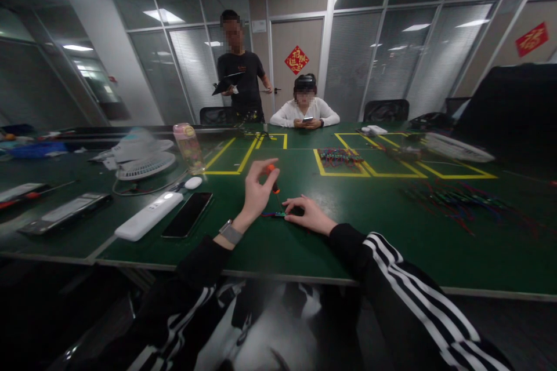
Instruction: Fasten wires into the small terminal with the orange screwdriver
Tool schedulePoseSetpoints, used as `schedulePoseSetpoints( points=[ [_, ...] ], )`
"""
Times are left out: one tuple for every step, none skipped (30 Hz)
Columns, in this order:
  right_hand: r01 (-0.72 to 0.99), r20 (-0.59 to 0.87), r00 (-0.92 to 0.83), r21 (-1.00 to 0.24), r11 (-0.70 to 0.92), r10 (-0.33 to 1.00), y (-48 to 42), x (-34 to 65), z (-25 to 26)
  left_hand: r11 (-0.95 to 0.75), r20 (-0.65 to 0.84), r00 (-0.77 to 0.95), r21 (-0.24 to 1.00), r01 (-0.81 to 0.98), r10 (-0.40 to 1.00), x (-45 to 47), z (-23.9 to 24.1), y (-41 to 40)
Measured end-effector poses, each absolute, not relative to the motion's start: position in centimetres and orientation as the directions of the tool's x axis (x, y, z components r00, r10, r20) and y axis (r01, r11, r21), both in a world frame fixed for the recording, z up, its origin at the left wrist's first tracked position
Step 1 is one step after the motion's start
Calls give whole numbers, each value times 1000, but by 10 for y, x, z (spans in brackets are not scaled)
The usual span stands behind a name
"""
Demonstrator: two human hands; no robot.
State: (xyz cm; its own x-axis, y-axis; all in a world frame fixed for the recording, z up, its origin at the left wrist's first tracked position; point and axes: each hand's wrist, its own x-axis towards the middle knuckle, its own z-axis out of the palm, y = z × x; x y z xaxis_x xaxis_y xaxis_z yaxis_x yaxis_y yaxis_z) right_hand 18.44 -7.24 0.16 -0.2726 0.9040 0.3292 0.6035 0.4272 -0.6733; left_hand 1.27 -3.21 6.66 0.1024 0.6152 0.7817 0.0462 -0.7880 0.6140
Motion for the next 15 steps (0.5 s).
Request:
schedulePoseSetpoints(
  points=[
    [605, 329, -272, -672, 427, 904, -72, 184, 2, -793, 787, 101, 606, 59, 608, 12, 67, -32],
    [605, 328, -272, -672, 426, 905, -72, 184, 1, -796, 789, 106, 603, 59, 605, 12, 67, -33],
    [605, 329, -272, -672, 426, 905, -72, 185, 1, -796, 788, 118, 604, 47, 605, 12, 67, -32],
    [605, 329, -271, -673, 426, 905, -72, 185, 1, -794, 784, 135, 608, 28, 606, 12, 67, -31],
    [604, 329, -271, -673, 426, 905, -72, 185, 1, -789, 780, 151, 614, 4, 608, 13, 66, -31],
    [604, 329, -272, -673, 427, 904, -72, 185, 1, -781, 772, 165, 624, -17, 613, 13, 66, -30],
    [604, 329, -272, -673, 427, 904, -72, 185, 1, -771, 763, 174, 636, -33, 622, 13, 65, -29],
    [606, 328, -272, -672, 426, 905, -72, 184, 2, -761, 755, 177, 647, -42, 632, 14, 64, -29],
    [607, 327, -271, -672, 424, 905, -72, 184, 2, -756, 750, 175, 653, -42, 638, 14, 64, -29],
    [607, 326, -269, -674, 422, 906, -73, 184, 2, -758, 751, 168, 652, -34, 638, 14, 64, -29],
    [605, 324, -268, -676, 420, 907, -73, 184, 2, -766, 758, 157, 643, -17, 633, 14, 64, -30],
    [604, 322, -267, -679, 418, 908, -73, 184, 3, -776, 768, 145, 630, 4, 624, 13, 65, -30],
    [602, 321, -267, -681, 417, 909, -73, 184, 3, -786, 778, 131, 617, 25, 615, 13, 66, -31],
    [601, 320, -267, -682, 416, 909, -73, 184, 3, -792, 784, 118, 609, 42, 609, 13, 66, -32],
    [601, 319, -268, -682, 416, 909, -73, 184, 3, -794, 786, 112, 606, 47, 608, 13, 67, -32]
  ],
)
